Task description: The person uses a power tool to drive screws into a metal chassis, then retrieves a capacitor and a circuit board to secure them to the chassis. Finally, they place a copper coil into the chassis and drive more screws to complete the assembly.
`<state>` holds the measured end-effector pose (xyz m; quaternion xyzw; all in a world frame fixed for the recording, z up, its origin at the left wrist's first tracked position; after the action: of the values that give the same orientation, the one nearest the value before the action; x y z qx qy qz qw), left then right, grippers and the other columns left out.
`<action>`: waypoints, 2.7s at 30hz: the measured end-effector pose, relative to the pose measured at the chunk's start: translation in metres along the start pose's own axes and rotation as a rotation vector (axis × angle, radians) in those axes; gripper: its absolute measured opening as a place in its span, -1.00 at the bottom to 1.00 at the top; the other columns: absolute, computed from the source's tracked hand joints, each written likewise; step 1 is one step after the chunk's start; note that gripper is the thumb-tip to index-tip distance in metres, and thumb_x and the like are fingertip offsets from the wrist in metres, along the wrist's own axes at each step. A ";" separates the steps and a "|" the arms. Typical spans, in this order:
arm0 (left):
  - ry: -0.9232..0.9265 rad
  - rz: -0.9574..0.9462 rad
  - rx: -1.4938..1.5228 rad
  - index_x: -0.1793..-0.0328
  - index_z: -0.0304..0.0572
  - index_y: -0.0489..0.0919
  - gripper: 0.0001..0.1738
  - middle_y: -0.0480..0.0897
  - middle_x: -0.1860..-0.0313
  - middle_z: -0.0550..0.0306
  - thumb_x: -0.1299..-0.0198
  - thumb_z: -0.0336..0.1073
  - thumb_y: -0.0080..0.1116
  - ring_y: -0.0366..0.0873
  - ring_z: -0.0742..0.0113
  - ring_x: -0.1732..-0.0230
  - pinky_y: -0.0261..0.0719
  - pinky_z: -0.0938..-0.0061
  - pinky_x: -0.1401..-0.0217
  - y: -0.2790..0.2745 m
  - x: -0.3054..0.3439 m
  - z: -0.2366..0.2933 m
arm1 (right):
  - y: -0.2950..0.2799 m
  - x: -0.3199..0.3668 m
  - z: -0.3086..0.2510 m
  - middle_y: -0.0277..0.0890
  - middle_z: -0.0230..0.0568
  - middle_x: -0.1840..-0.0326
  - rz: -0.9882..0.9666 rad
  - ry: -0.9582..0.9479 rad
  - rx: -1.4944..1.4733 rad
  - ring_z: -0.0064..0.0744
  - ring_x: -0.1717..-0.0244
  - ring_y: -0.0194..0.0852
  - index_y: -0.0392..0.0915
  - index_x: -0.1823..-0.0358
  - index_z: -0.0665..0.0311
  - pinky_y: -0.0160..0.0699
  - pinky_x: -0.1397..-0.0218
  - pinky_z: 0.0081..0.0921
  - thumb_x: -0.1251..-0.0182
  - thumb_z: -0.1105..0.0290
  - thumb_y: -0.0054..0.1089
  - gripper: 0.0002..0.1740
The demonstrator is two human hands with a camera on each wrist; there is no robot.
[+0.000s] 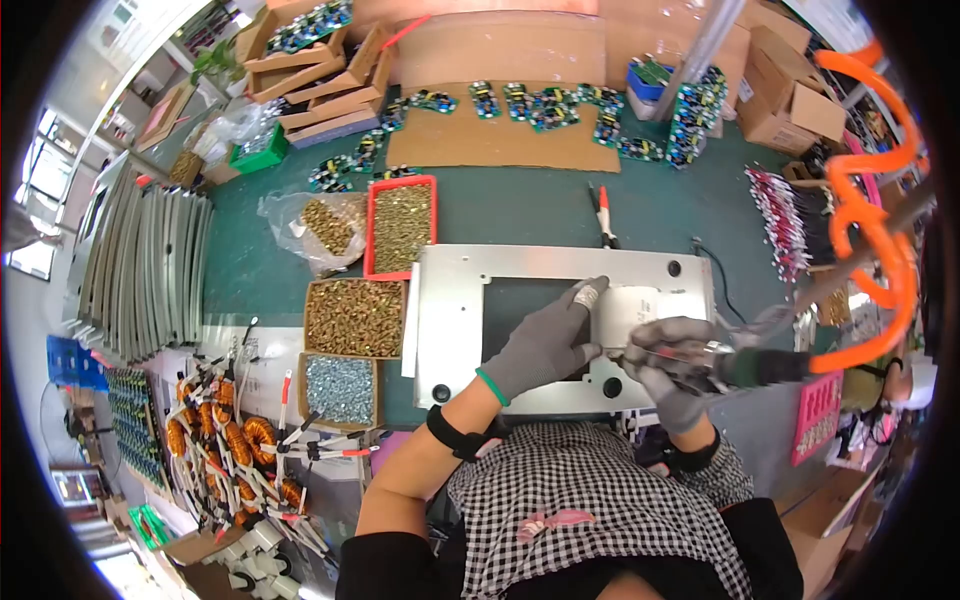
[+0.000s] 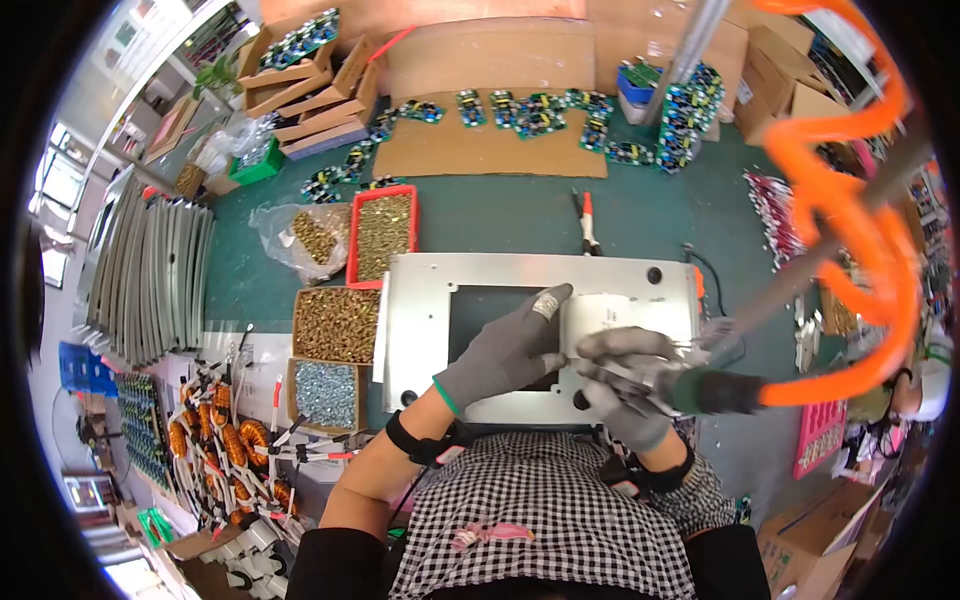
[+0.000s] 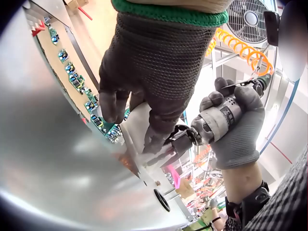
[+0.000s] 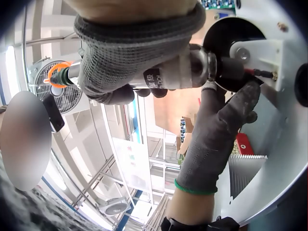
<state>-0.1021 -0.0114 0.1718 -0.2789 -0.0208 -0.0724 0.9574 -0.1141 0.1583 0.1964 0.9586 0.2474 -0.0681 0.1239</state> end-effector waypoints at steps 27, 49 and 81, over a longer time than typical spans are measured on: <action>0.264 0.851 -0.118 -0.01 -0.21 0.48 -0.49 0.65 0.30 0.08 0.07 -0.34 0.47 0.64 0.35 0.33 0.59 0.50 0.26 -0.118 0.061 0.030 | -0.071 -0.137 -0.014 0.48 -0.23 0.15 0.229 -0.106 0.790 -0.47 0.09 0.47 0.35 -0.14 0.37 0.46 -0.04 -0.50 -0.02 0.53 0.32 -0.41; 0.364 0.057 -0.095 0.05 -0.18 0.61 -0.61 0.63 0.31 0.08 0.02 -0.19 0.36 0.58 0.13 0.40 0.52 0.41 0.33 -0.086 0.037 0.108 | 0.023 -0.030 -0.119 0.39 -0.35 0.56 -0.393 -0.561 0.728 -0.31 0.48 0.37 0.57 0.41 0.20 0.33 0.32 -0.37 -0.04 0.42 0.27 -0.92; 0.021 0.055 0.807 0.02 -0.34 0.52 -0.69 0.59 0.21 0.20 -0.31 -0.21 0.05 0.42 0.57 0.27 0.44 0.60 0.11 -0.033 0.030 0.113 | 0.003 -0.030 -0.117 0.47 -0.24 0.47 -0.316 -0.320 0.584 -0.33 0.44 0.46 0.54 0.28 0.32 0.41 0.33 -0.41 -0.24 0.38 0.15 -0.85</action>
<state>-0.0772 0.0179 0.2870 0.1196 -0.0303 -0.0355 0.9917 -0.1302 0.1736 0.3147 0.8807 0.3399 -0.3032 -0.1297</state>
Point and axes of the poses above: each hand's wrist, its own x-axis away from the middle knuckle, its own y-axis out of the palm, z = x × y, the point moved 5 cm from there along -x, towards the middle knuckle
